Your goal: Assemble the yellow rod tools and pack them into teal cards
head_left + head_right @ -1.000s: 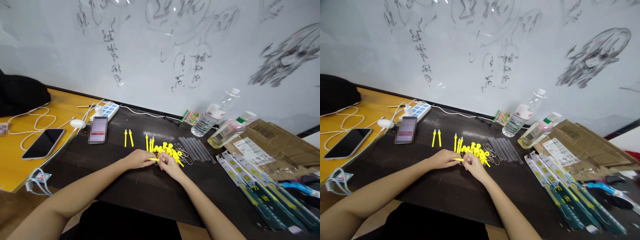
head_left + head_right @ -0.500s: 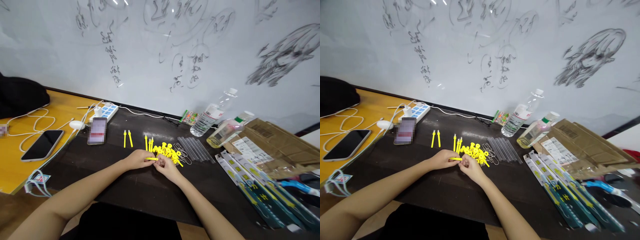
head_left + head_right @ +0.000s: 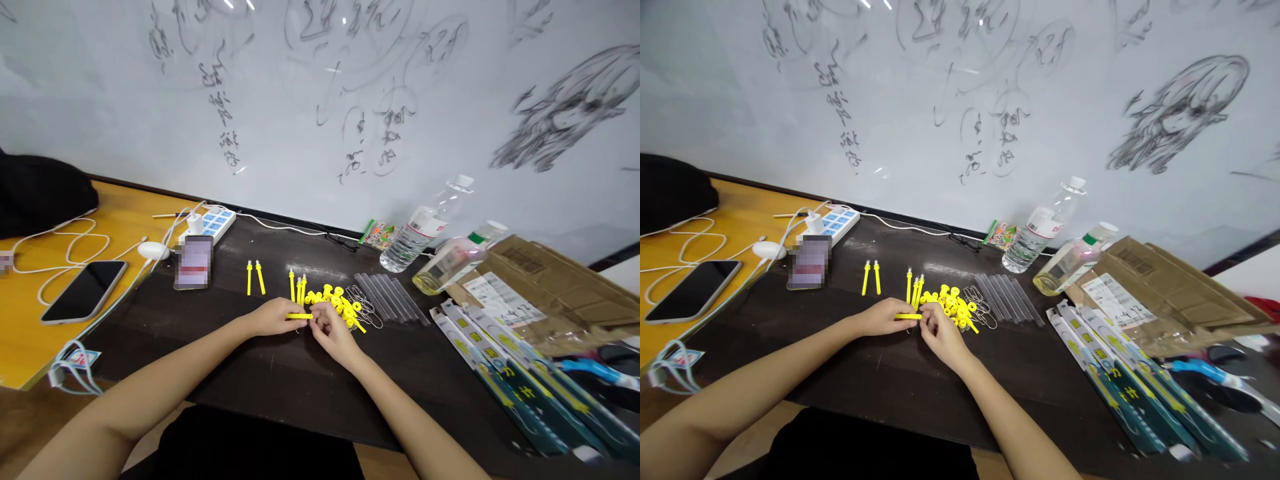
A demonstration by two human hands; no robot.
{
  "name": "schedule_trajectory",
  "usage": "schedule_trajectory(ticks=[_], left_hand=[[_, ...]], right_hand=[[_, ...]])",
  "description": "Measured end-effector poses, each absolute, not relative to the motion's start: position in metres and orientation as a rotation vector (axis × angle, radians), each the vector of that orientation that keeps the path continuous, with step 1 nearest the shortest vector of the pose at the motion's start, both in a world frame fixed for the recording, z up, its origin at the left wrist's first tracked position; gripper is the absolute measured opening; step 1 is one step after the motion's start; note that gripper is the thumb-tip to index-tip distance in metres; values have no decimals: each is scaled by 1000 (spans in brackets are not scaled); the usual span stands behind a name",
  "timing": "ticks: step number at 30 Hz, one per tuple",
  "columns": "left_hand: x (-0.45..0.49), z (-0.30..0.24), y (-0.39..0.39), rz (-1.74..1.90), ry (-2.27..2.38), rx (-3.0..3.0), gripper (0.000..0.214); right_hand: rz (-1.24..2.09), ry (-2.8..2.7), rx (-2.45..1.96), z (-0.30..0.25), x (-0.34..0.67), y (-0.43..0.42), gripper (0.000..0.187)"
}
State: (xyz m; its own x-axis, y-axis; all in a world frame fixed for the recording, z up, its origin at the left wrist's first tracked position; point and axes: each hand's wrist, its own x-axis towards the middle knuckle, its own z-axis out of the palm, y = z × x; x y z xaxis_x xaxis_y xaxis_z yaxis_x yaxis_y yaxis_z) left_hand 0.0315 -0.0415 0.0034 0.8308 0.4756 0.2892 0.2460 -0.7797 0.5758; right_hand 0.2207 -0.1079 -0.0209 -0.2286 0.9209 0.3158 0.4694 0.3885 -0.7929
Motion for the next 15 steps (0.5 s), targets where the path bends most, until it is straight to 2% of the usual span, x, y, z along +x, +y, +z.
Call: schedule_trajectory(ticks=[2, 7, 11, 15], left_hand=[[31, 3, -41, 536, 493, 2467, 25], [30, 2, -42, 495, 517, 2503, 26], [29, 2, -41, 507, 546, 2511, 31], [30, 2, -41, 508, 565, 2533, 33]], right_hand=[[695, -1896, -1188, -21, 221, -108, 19], [775, -1913, -1205, -16, 223, -107, 9], [1002, -1832, -1173, -15, 224, -106, 15], [1014, -1811, -1224, -17, 223, -105, 16]])
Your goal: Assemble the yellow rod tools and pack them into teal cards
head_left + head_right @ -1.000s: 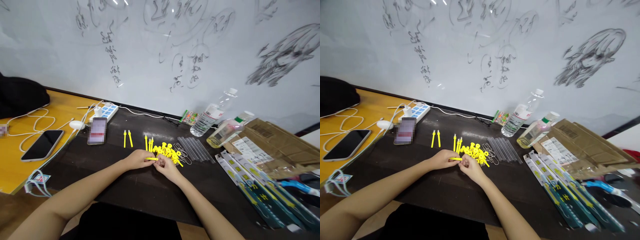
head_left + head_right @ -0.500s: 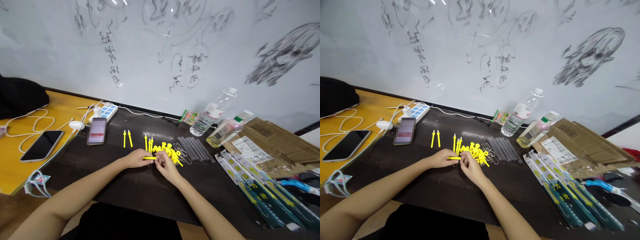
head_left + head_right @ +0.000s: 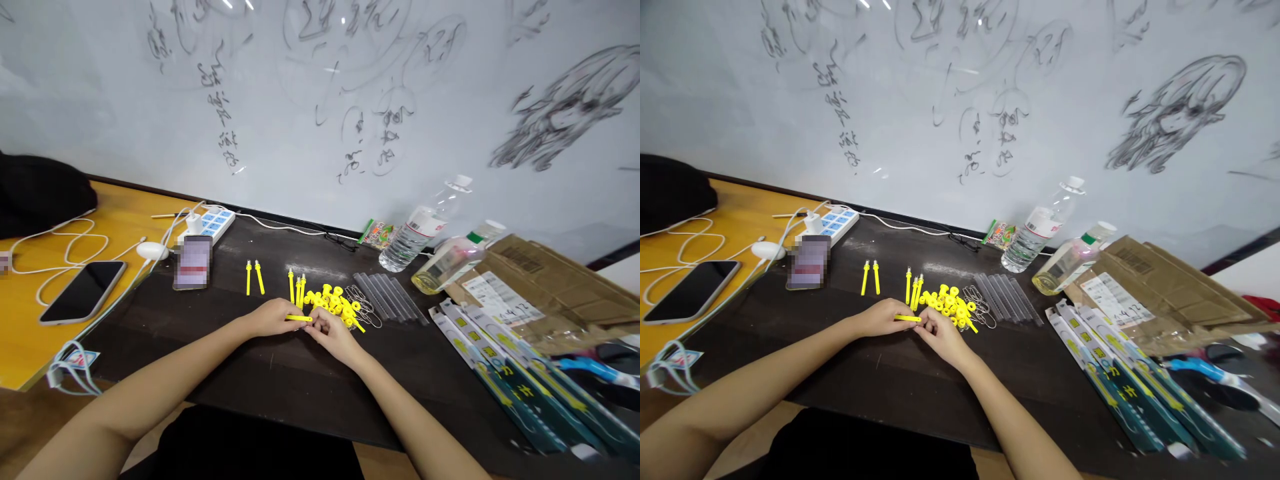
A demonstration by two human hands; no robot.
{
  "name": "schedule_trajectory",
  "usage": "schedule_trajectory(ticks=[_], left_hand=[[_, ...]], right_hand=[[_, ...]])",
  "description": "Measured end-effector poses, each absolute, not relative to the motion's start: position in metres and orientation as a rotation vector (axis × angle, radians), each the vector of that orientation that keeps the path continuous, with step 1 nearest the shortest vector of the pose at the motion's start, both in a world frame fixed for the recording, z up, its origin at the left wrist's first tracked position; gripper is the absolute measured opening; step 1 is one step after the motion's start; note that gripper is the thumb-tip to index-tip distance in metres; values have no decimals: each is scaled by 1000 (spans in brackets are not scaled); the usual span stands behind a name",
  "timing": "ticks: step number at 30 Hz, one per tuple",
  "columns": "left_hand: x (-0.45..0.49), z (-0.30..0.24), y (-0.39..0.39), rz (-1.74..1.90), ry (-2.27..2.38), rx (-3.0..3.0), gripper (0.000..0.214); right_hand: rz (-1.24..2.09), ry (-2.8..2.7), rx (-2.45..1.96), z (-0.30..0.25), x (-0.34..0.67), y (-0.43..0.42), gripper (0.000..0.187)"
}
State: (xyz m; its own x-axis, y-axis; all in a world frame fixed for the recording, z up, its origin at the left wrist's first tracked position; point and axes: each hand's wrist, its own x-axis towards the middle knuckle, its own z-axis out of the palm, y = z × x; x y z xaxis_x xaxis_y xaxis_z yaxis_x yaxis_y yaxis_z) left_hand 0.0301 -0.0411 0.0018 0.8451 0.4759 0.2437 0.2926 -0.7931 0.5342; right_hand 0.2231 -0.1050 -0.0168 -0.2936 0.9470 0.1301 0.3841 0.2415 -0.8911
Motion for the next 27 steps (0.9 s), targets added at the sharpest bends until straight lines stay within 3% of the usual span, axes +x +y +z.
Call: schedule_trajectory(ticks=[13, 27], left_hand=[[23, 4, -39, 472, 709, 2778, 32], [25, 9, -41, 376, 702, 2463, 27]], right_hand=[[972, -1749, -1230, -16, 231, -100, 24], [855, -1848, -1269, -17, 231, -102, 25]])
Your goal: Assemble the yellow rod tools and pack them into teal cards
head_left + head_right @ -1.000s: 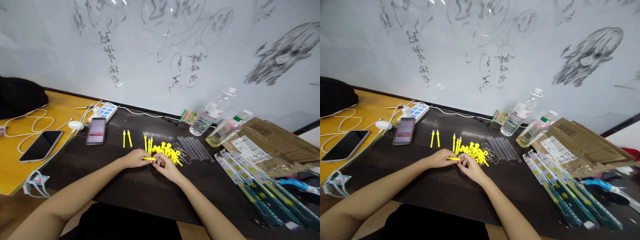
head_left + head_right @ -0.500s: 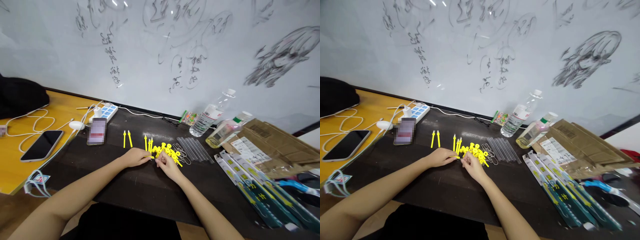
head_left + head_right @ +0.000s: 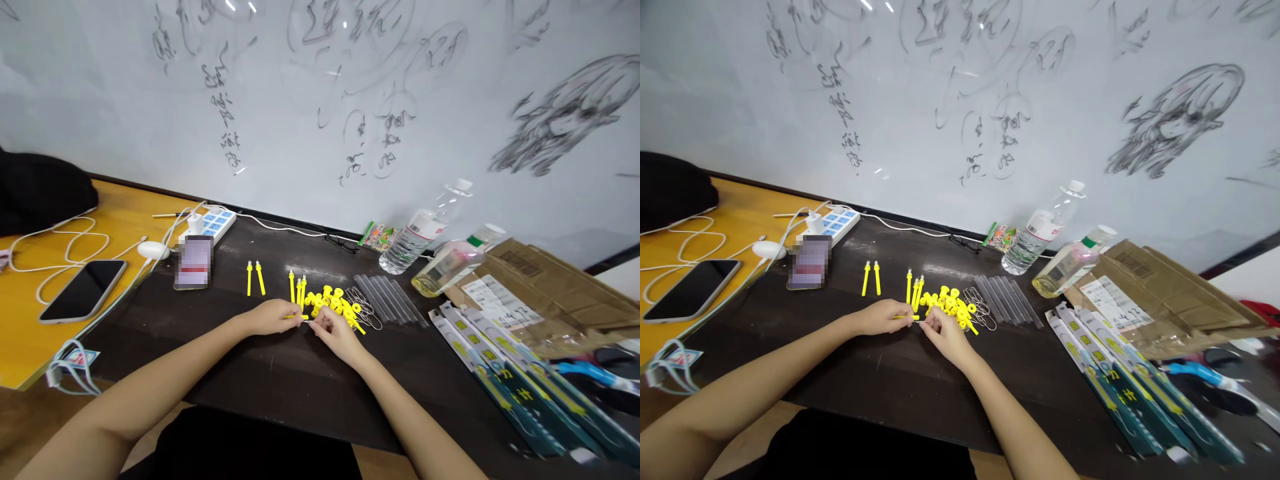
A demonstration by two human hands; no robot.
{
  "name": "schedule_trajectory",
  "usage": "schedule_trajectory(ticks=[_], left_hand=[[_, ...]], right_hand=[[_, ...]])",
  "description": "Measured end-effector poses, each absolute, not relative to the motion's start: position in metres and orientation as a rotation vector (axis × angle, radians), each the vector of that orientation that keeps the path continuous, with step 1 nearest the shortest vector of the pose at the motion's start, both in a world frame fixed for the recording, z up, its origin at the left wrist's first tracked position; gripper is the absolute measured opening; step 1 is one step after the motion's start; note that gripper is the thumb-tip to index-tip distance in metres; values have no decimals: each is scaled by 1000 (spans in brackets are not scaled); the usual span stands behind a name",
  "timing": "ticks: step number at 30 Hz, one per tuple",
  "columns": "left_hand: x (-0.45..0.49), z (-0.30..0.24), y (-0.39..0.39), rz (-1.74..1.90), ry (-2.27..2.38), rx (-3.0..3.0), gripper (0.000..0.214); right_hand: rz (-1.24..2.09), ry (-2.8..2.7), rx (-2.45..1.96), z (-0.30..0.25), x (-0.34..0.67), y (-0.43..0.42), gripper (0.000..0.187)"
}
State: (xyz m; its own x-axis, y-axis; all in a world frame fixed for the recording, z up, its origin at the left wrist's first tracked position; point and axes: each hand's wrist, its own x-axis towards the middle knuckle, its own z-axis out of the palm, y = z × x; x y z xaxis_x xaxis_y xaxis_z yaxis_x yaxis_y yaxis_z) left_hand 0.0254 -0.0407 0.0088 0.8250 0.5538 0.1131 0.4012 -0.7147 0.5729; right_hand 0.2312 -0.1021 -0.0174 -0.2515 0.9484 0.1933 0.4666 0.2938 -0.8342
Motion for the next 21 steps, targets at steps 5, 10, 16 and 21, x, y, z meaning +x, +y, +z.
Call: schedule_trajectory(ticks=[5, 10, 16, 21], left_hand=[[27, 10, -44, 348, 703, 2586, 26], [27, 13, -45, 326, 703, 2612, 23], [25, 14, -45, 303, 698, 2663, 25], [24, 11, -45, 279, 737, 2707, 21]], right_hand=[[785, -1907, -1266, -17, 229, -103, 18], [725, -1905, -1274, -18, 227, -104, 19], [683, -1910, -1298, -20, 226, -103, 21], [666, -1904, -1326, -19, 226, -103, 21]])
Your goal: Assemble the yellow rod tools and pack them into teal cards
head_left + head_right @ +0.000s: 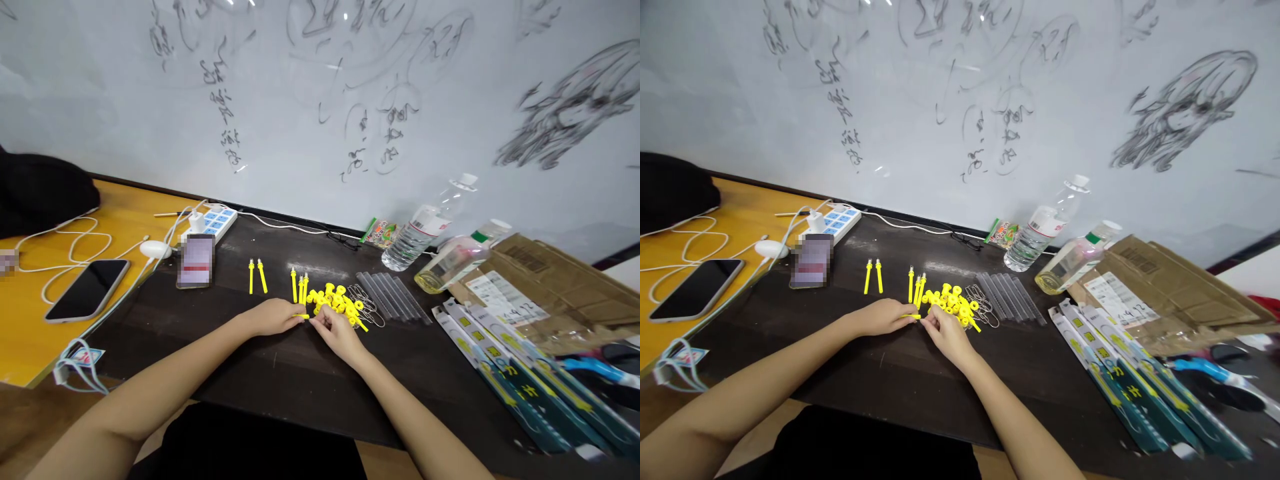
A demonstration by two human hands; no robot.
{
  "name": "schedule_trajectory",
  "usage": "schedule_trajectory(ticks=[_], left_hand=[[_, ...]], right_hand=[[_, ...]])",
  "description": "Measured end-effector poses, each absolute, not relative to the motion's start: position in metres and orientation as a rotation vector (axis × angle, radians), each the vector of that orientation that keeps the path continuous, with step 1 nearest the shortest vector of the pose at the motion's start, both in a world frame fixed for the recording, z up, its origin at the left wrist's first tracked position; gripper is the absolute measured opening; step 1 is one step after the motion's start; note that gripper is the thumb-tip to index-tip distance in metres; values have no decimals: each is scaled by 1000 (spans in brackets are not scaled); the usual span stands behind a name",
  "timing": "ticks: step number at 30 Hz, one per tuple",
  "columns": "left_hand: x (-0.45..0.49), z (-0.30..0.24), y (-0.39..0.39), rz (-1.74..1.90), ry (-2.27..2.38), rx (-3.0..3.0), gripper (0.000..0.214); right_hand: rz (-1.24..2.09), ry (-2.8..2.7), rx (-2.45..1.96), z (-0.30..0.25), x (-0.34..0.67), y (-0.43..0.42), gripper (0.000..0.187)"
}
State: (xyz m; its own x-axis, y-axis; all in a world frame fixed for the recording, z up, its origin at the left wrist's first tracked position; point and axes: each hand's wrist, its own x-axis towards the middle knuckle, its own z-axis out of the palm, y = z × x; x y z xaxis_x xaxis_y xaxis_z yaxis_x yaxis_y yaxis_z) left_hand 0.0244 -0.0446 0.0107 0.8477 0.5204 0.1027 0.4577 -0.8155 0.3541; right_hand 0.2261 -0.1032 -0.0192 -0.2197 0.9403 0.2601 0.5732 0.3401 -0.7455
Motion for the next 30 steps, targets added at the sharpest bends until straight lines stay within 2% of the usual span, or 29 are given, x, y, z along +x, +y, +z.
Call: schedule_trajectory(ticks=[9, 16, 30], left_hand=[[25, 14, -47, 216, 755, 2734, 16], [28, 14, -53, 171, 852, 2740, 23], [29, 23, -55, 106, 867, 2625, 24]], right_hand=[[653, -1899, -1345, -20, 225, -104, 20], [684, -1948, -1340, -16, 226, -104, 17], [494, -2186, -1320, -12, 225, -105, 16]])
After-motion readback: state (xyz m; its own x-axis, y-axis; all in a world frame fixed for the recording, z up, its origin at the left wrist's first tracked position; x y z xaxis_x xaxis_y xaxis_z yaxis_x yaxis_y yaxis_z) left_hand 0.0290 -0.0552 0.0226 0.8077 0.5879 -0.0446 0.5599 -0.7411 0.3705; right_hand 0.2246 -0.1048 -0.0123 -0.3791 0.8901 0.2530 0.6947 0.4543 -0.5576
